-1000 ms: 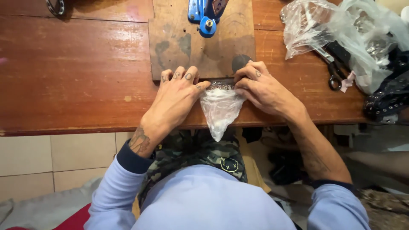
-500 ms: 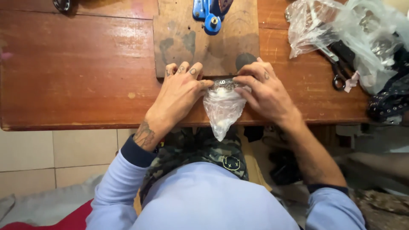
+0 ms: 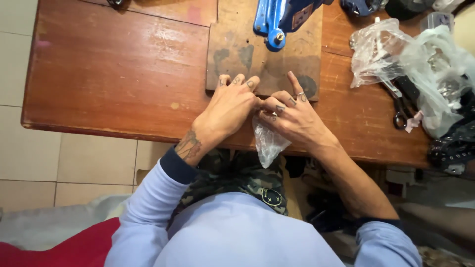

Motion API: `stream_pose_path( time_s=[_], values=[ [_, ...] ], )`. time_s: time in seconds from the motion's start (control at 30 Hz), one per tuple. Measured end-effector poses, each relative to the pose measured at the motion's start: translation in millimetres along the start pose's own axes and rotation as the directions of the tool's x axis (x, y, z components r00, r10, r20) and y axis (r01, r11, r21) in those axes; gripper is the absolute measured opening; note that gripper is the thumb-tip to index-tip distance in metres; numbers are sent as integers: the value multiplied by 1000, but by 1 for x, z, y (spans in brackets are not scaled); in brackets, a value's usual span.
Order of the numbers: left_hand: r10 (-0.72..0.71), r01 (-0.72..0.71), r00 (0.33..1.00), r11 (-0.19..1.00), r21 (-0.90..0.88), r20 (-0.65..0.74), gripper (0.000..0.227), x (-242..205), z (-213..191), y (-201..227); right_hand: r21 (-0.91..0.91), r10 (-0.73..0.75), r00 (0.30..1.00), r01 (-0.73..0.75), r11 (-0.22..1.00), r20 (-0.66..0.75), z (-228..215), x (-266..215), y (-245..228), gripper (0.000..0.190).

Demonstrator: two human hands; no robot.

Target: Installing metal eyelets onto a leather strap using a manual press and organizing hardware components.

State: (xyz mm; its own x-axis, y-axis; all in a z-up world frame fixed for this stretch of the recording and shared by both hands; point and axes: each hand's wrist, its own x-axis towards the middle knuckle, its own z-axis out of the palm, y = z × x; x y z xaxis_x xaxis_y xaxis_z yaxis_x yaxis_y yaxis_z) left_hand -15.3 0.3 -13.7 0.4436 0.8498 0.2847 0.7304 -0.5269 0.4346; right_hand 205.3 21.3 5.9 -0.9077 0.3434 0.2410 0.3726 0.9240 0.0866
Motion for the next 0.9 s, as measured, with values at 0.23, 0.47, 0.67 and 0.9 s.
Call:
stream_pose_path(
  time_s=[0.23,0.47,0.67,0.9],
  values=[
    [19,-26,994,997,67,111,22,5,-7,1,-13,165,984,-165,986,66,6,2,-9,17],
    [11,-11,1000,999,39,0,25,-2,0,2,298,283,957,-253,920,-59,-3,-20,-16,21],
    [56,-57,998,997,51,19,25,-3,0,4,202,485,865,-456,867,-127,-7,-36,-7,16],
    [273,-242,952,948,206,-139,17,-14,6,-2,158,374,925,-360,919,-68,-14,-39,-6,23]
  ],
)
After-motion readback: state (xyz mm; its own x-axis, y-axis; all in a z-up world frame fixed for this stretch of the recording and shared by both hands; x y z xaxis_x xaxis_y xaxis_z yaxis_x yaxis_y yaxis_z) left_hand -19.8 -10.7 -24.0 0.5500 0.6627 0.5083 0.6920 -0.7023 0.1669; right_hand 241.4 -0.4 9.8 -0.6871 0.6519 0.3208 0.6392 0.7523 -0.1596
